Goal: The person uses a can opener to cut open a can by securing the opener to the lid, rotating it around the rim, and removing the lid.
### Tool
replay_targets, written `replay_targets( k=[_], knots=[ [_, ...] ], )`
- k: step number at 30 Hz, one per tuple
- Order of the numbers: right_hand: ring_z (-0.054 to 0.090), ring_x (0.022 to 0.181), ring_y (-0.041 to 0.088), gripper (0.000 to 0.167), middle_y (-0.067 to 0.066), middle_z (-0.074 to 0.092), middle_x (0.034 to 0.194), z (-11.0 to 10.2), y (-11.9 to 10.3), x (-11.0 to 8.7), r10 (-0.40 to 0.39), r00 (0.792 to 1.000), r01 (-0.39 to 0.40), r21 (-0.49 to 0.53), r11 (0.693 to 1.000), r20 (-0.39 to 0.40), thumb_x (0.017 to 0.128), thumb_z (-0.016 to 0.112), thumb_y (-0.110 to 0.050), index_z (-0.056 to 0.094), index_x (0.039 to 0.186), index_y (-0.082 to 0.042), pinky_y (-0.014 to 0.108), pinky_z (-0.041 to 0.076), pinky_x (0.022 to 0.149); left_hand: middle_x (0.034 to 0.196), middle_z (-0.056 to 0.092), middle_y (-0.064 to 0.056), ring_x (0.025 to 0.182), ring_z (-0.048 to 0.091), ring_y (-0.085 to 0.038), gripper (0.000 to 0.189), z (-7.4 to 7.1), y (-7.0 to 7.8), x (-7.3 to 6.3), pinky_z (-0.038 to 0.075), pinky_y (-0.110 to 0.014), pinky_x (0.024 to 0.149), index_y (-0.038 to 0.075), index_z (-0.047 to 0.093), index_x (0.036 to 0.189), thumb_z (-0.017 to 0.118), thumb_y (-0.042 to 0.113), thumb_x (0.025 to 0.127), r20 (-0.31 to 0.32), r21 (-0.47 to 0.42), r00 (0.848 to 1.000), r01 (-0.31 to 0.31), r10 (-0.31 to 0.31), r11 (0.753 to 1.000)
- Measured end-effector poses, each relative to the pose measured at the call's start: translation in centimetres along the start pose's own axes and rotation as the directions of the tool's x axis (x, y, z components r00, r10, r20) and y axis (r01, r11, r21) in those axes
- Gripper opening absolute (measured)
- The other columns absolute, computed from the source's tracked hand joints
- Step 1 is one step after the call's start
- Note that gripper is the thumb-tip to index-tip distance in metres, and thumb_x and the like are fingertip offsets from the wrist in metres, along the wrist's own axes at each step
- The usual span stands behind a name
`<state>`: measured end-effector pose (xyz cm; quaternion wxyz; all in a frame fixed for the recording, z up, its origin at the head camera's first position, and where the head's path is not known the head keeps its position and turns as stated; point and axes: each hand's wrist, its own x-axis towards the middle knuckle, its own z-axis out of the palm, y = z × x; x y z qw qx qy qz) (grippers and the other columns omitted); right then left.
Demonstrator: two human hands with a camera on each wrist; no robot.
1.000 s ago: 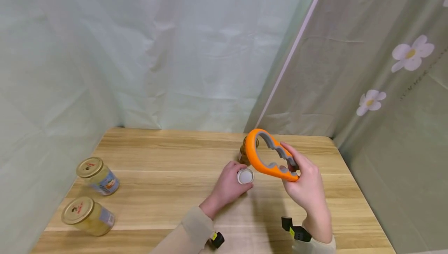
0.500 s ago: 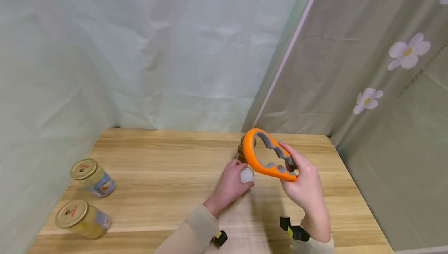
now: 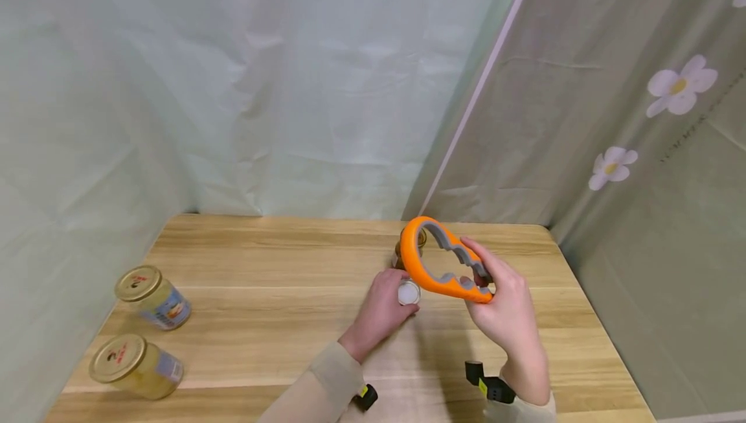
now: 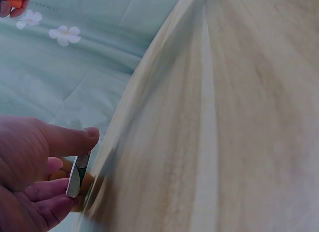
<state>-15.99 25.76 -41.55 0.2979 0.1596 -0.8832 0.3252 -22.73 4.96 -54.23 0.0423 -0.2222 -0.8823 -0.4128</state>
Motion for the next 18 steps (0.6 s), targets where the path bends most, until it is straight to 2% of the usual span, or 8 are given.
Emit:
replay_targets(
  k=[7,14,18],
  knots=[
    [0.057,0.069,0.02,0.07,-0.006,0.056,0.081,0.03,0.0,0.0,0.016,1.0,-0.016,0.006,1.0,0.015,0.08,0.071,0.01,0.069,0.143,-0.02,0.035,0.049,0.062,0.112,0.07,-0.007,0.104,0.06,-0.026,0.051,0.32,-0.32,0.16,0.052,-0.044,0.096,0.005,0.068,0.116,0.099,0.013,0.077,0.015,-0.009,1.0,-0.004,0.004,1.0],
    [0.057,0.068,0.019,0.075,-0.007,0.055,0.08,0.02,-0.08,0.04,0.012,1.0,-0.012,-0.008,1.0,0.009,0.077,0.074,0.012,0.067,0.145,-0.018,0.029,0.046,0.063,0.115,0.069,-0.005,0.106,0.06,-0.025,0.053,0.74,-0.67,0.36,0.051,-0.044,0.098,0.009,0.065,0.117,0.098,0.008,0.076,0.024,-0.022,1.0,0.002,-0.002,1.0],
    [0.056,0.068,0.015,0.076,-0.007,0.054,0.079,0.01,-0.08,0.07,0.012,1.0,-0.012,-0.015,1.0,0.011,0.076,0.075,0.012,0.066,0.146,-0.017,0.03,0.046,0.062,0.117,0.068,-0.005,0.107,0.059,-0.025,0.053,0.95,-0.81,0.34,0.051,-0.044,0.098,0.01,0.064,0.117,0.098,0.008,0.076,0.033,-0.011,0.999,0.011,-0.011,1.0]
  ],
)
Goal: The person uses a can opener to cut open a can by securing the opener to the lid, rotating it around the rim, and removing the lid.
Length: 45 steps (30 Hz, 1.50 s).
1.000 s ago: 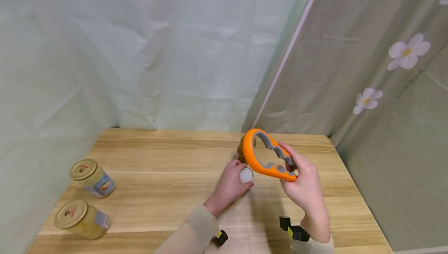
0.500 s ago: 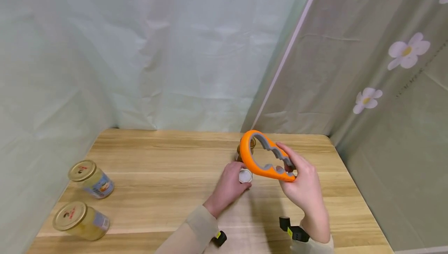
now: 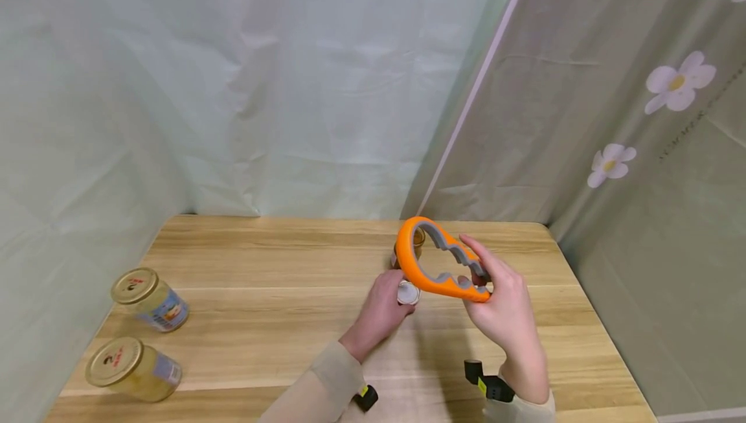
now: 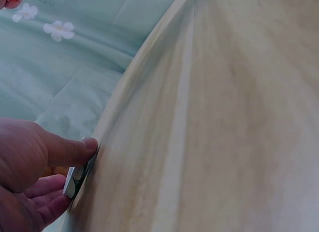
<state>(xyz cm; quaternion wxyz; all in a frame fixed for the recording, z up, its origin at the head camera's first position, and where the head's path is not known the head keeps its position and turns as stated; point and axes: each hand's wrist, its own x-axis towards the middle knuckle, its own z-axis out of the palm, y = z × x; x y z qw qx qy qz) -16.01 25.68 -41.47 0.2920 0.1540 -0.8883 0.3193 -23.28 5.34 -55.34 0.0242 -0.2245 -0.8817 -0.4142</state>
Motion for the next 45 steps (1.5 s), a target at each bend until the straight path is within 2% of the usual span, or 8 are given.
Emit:
replay_targets(
  k=[9,16,21,25,29,37,45],
  knots=[
    [0.056,0.068,0.015,0.08,-0.008,0.054,0.079,-0.11,0.11,-0.01,0.005,1.0,-0.005,-0.001,1.0,0.008,0.076,0.076,0.012,0.065,0.147,-0.021,0.031,0.047,0.063,0.12,0.066,-0.008,0.109,0.059,-0.028,0.051,0.1,-0.04,-0.01,0.051,-0.044,0.098,0.009,0.066,0.115,0.098,0.007,0.075,0.001,-0.008,1.0,-0.005,0.005,1.0],
    [0.054,0.069,0.011,0.081,-0.009,0.054,0.078,-0.11,0.17,-0.07,-0.004,1.0,0.004,-0.002,1.0,0.011,0.075,0.075,0.012,0.065,0.148,-0.022,0.03,0.047,0.063,0.12,0.066,-0.007,0.111,0.06,-0.028,0.059,0.03,0.05,-0.09,0.052,-0.046,0.1,0.012,0.068,0.123,0.1,0.006,0.073,-0.008,-0.024,1.0,-0.01,0.01,1.0],
    [0.055,0.068,0.013,0.081,-0.008,0.054,0.078,-0.15,0.11,-0.06,-0.002,1.0,0.002,-0.004,1.0,0.012,0.075,0.075,0.012,0.065,0.148,-0.022,0.03,0.047,0.063,0.119,0.066,-0.005,0.11,0.06,-0.026,0.06,-0.04,-0.01,-0.07,0.052,-0.045,0.1,0.012,0.069,0.124,0.101,0.012,0.073,-0.003,-0.016,1.0,-0.011,0.011,1.0],
    [0.057,0.068,0.016,0.08,-0.007,0.055,0.078,-0.17,0.06,-0.07,0.003,1.0,-0.003,-0.003,1.0,0.012,0.076,0.076,0.012,0.065,0.147,-0.022,0.031,0.048,0.063,0.118,0.066,-0.003,0.109,0.06,-0.023,0.06,-0.19,0.04,-0.09,0.051,-0.043,0.099,0.012,0.068,0.124,0.101,0.017,0.074,0.014,-0.066,1.0,0.025,-0.024,0.998],
    [0.056,0.068,0.014,0.079,-0.008,0.055,0.079,-0.15,0.07,-0.13,0.008,1.0,-0.008,-0.006,1.0,0.015,0.076,0.076,0.011,0.065,0.147,-0.022,0.033,0.049,0.062,0.119,0.065,-0.003,0.108,0.06,-0.023,0.062,-0.36,0.09,-0.11,0.051,-0.043,0.1,0.012,0.067,0.125,0.101,0.018,0.074,0.026,-0.124,0.998,0.054,-0.051,0.991],
    [0.055,0.069,0.012,0.073,-0.007,0.056,0.08,0.02,0.21,-0.22,0.012,1.0,-0.012,0.001,1.0,0.02,0.078,0.076,0.009,0.067,0.144,-0.019,0.03,0.048,0.063,0.121,0.065,-0.001,0.109,0.059,-0.021,0.065,-0.56,0.07,-0.21,0.051,-0.043,0.101,0.013,0.066,0.128,0.102,0.019,0.073,0.03,-0.133,0.997,0.072,-0.069,0.988],
    [0.054,0.07,0.012,0.076,-0.007,0.055,0.079,0.02,-0.04,-0.03,0.021,0.999,-0.021,-0.013,1.0,0.029,0.076,0.076,0.01,0.066,0.146,-0.018,0.033,0.048,0.063,0.121,0.065,-0.002,0.109,0.06,-0.022,0.066,-0.59,-0.05,-0.03,0.051,-0.043,0.1,0.012,0.066,0.128,0.102,0.02,0.074,0.026,-0.132,0.997,0.078,-0.075,0.988]
  ],
)
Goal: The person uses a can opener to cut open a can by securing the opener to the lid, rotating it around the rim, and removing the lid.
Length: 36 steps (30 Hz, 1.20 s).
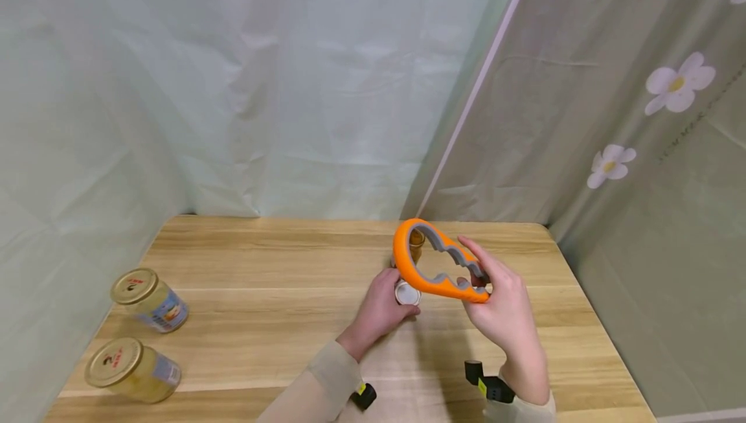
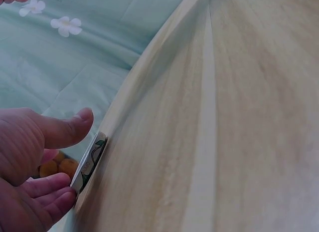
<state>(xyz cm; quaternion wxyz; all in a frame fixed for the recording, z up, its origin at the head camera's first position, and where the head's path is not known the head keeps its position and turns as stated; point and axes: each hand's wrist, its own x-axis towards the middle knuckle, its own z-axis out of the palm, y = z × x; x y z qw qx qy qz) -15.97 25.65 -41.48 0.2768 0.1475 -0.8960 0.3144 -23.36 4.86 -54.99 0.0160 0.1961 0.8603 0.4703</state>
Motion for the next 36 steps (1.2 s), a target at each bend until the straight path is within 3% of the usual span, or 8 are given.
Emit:
replay_targets(
  k=[8,14,19,27,36],
  knots=[
    [0.054,0.069,0.012,0.072,-0.006,0.056,0.079,0.0,-0.1,0.0,-0.009,1.0,0.009,0.017,1.0,0.003,0.076,0.077,0.012,0.069,0.142,-0.017,0.037,0.05,0.062,0.118,0.064,0.0,0.106,0.059,-0.021,0.065,0.0,-0.2,0.0,0.051,-0.041,0.097,0.014,0.066,0.126,0.102,0.02,0.073,-0.011,-0.01,1.0,-0.017,0.017,1.0],
    [0.053,0.071,0.012,0.044,-0.004,0.058,0.082,0.1,-0.1,0.0,-0.029,1.0,0.029,0.011,1.0,0.0,0.078,0.082,0.011,0.074,0.115,-0.011,0.033,0.051,0.062,0.117,0.065,0.001,0.106,0.061,-0.022,0.067,-0.3,-0.2,0.0,0.052,-0.041,0.096,0.016,0.067,0.127,0.103,0.018,0.071,-0.036,-0.029,0.998,-0.052,0.051,0.998],
    [0.052,0.07,0.011,0.037,-0.008,0.054,0.08,0.1,-0.2,-0.1,-0.032,0.999,0.032,0.009,0.999,0.011,0.078,0.083,0.011,0.071,0.104,-0.012,0.033,0.049,0.06,0.121,0.066,0.001,0.108,0.06,-0.023,0.072,-0.7,-0.1,0.1,0.05,-0.043,0.099,0.015,0.068,0.132,0.104,0.018,0.07,-0.049,-0.038,0.997,-0.068,0.066,0.997],
    [0.052,0.069,0.011,0.036,-0.009,0.054,0.079,0.3,-0.3,-0.5,-0.031,0.999,0.03,0.013,0.999,0.035,0.076,0.082,0.012,0.07,0.101,-0.012,0.034,0.049,0.06,0.136,0.068,0.0,0.123,0.058,-0.023,0.078,-1.4,-0.1,0.1,0.046,-0.047,0.11,0.016,0.066,0.139,0.103,0.019,0.071,-0.06,-0.034,0.994,-0.093,0.091,0.995],
    [0.052,0.069,0.012,0.039,-0.006,0.055,0.079,0.4,-0.4,-0.2,-0.043,0.999,0.043,0.008,0.999,0.024,0.078,0.083,0.011,0.071,0.104,-0.015,0.033,0.048,0.061,0.128,0.066,0.003,0.122,0.058,-0.022,0.065,-2.7,0.4,-0.5,0.048,-0.046,0.108,0.019,0.07,0.129,0.102,0.02,0.073,-0.08,-0.092,0.996,-0.056,0.049,0.994]
  ],
)
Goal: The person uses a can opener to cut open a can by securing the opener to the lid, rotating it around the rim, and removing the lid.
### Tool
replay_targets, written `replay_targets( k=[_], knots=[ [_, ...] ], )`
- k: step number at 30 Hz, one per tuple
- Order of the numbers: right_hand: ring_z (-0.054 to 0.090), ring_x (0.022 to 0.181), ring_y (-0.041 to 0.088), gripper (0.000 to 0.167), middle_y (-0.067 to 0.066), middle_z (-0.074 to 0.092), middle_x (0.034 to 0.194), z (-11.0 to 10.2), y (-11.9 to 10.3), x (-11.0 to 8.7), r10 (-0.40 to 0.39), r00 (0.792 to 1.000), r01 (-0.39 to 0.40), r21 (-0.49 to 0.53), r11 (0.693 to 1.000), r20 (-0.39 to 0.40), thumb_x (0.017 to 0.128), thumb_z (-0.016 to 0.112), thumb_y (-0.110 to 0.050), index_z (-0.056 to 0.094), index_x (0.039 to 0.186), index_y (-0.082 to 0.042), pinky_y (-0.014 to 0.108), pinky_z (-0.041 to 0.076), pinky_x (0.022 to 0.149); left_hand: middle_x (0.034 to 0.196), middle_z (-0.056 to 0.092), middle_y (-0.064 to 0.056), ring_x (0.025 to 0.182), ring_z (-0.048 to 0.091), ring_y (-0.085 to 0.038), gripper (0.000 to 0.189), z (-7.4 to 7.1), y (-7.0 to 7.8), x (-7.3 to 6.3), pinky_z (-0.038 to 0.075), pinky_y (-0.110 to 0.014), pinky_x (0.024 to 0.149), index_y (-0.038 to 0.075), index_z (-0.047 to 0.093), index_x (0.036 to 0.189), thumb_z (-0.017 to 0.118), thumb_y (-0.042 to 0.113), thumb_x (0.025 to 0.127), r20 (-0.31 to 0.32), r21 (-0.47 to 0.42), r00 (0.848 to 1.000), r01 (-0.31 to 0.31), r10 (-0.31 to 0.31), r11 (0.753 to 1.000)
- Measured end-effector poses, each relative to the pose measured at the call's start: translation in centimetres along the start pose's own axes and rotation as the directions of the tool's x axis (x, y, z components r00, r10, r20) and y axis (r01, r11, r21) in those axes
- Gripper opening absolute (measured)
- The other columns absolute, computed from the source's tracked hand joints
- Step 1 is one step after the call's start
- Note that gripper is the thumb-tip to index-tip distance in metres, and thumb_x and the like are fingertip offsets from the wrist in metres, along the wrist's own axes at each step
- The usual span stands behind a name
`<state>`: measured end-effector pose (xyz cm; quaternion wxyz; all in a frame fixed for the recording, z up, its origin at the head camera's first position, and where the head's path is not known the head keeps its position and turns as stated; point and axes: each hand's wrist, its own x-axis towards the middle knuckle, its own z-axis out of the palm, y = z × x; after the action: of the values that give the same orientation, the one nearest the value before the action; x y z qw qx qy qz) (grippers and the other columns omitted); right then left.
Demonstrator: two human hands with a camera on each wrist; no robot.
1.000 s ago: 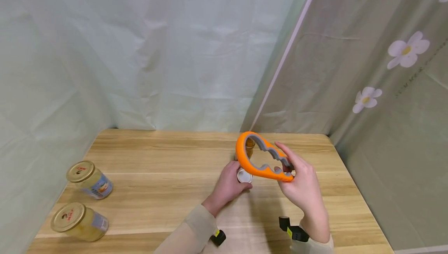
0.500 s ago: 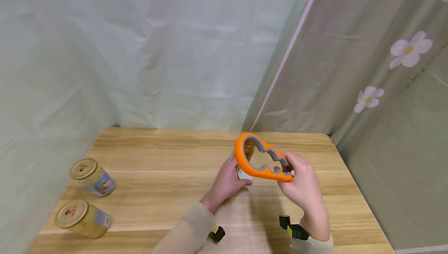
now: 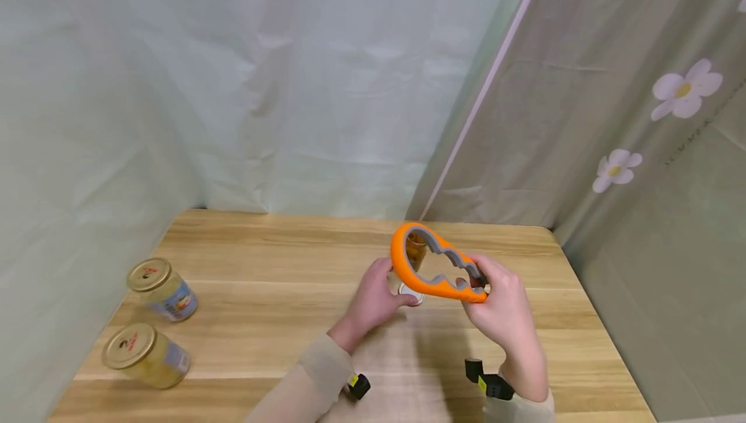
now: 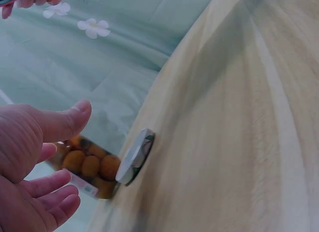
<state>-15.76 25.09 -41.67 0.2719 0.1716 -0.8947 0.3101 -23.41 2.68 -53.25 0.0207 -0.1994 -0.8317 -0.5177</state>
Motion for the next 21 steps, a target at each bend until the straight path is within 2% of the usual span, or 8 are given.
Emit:
replay_targets(
  k=[9,13,17,21],
  knots=[
    [0.05,0.07,0.01,0.039,-0.006,0.054,0.08,-0.3,-0.3,0.3,-0.03,0.999,0.031,0.014,0.999,-0.013,0.079,0.081,0.01,0.073,0.111,-0.011,0.029,0.045,0.063,0.131,0.065,-0.009,0.121,0.059,-0.035,0.063,-3.1,1.7,-1.1,0.054,-0.052,0.099,0.01,0.068,0.13,0.099,0.015,0.076,-0.034,-0.011,0.999,-0.039,0.038,0.999],
    [0.051,0.07,0.011,0.042,-0.007,0.055,0.081,-0.9,-0.2,0.1,-0.042,0.999,0.042,0.017,0.999,-0.022,0.079,0.08,0.011,0.073,0.113,-0.012,0.025,0.043,0.065,0.131,0.066,-0.008,0.119,0.061,-0.034,0.062,-4.6,2.5,-1.7,0.054,-0.055,0.098,0.008,0.067,0.13,0.099,0.016,0.077,-0.046,-0.008,0.997,-0.067,0.066,0.998],
    [0.054,0.072,0.011,0.044,-0.005,0.06,0.084,-0.7,-0.2,0.1,-0.052,0.999,0.052,0.014,0.999,0.013,0.078,0.082,0.008,0.075,0.117,-0.011,0.021,0.045,0.067,0.13,0.067,-0.004,0.118,0.062,-0.026,0.064,-6.7,2.9,-3.3,0.055,-0.056,0.097,0.01,0.067,0.129,0.1,0.014,0.075,-0.084,0.009,0.993,-0.078,0.078,0.997],
    [0.055,0.072,0.01,0.045,-0.003,0.063,0.085,-0.1,-0.5,0.3,-0.067,0.997,0.066,0.025,0.997,0.043,0.078,0.083,0.007,0.076,0.12,-0.008,0.029,0.052,0.064,0.132,0.066,0.0,0.121,0.062,-0.023,0.064,-9.9,3.6,-5.4,0.054,-0.053,0.1,0.014,0.068,0.129,0.101,0.014,0.074,-0.144,0.018,0.988,-0.059,0.061,0.998]
  ],
)
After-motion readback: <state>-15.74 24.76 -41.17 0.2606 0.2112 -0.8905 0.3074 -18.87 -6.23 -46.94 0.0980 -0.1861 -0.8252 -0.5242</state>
